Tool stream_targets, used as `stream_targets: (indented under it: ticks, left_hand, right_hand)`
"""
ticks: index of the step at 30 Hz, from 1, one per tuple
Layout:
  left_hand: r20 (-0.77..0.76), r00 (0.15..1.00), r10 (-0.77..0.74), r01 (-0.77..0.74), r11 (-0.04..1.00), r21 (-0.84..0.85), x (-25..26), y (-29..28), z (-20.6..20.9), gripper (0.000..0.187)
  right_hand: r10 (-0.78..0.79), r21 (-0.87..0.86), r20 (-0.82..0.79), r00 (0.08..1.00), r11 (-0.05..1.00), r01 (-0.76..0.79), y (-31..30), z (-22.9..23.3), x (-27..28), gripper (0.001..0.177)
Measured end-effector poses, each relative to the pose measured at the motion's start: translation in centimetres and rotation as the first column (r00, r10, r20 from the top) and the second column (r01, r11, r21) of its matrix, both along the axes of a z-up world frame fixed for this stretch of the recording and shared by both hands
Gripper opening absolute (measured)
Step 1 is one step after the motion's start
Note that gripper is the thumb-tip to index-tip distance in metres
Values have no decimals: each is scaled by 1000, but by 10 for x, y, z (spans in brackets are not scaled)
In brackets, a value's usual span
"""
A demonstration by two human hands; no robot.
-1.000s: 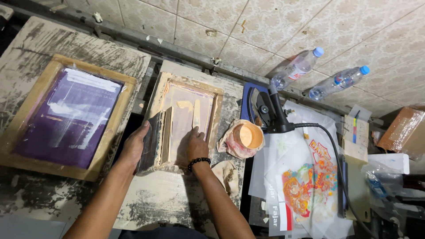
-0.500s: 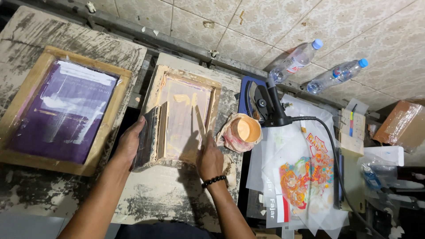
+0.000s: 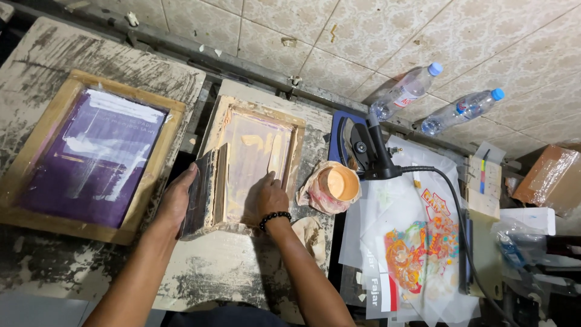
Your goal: The person scoops orange ink from a container onto a screen printing frame using a spatula. They then use a squeegee to spread the ink evenly across the screen mesh, repeating the scooping and spreading process multiple times.
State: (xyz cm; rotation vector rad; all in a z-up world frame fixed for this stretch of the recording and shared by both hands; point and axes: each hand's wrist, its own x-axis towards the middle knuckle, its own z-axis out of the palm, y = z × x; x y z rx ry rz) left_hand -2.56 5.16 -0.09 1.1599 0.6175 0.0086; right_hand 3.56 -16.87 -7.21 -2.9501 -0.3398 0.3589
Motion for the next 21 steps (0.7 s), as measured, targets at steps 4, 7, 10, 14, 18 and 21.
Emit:
stream_targets:
  ticks: [4, 7, 10, 14, 18, 21]
  left_hand:
    - [3, 1000, -10, 10, 1000, -24, 2, -4, 5, 51]
    - [2, 1000, 25, -25, 999, -44, 8, -6, 5, 50]
    - [8, 1000, 26, -25, 999, -28, 16, -9, 4, 52]
    - [-147, 989, 4, 3, 999, 46, 16, -22, 35, 58]
    - [-198, 978, 70, -64, 997, 34, 12, -36, 21, 59]
    - [-91, 990, 104, -97, 992, 76, 11, -50, 10, 47]
  right_hand:
    - [63, -4, -32, 997, 998, -64, -21, -5, -12, 66]
    - [112, 24, -117, 987, 994, -110, -44, 4, -34, 76]
    - [108, 91, -242, 964, 992, -89, -67, 57, -64, 74]
    - [-66, 363, -222, 973, 920, 146, -90, 185, -86, 44]
    - [-302, 252, -33, 953, 920, 301, -136, 230, -76, 50]
    - [-387, 5, -66, 920, 922, 388, -165, 199, -42, 43]
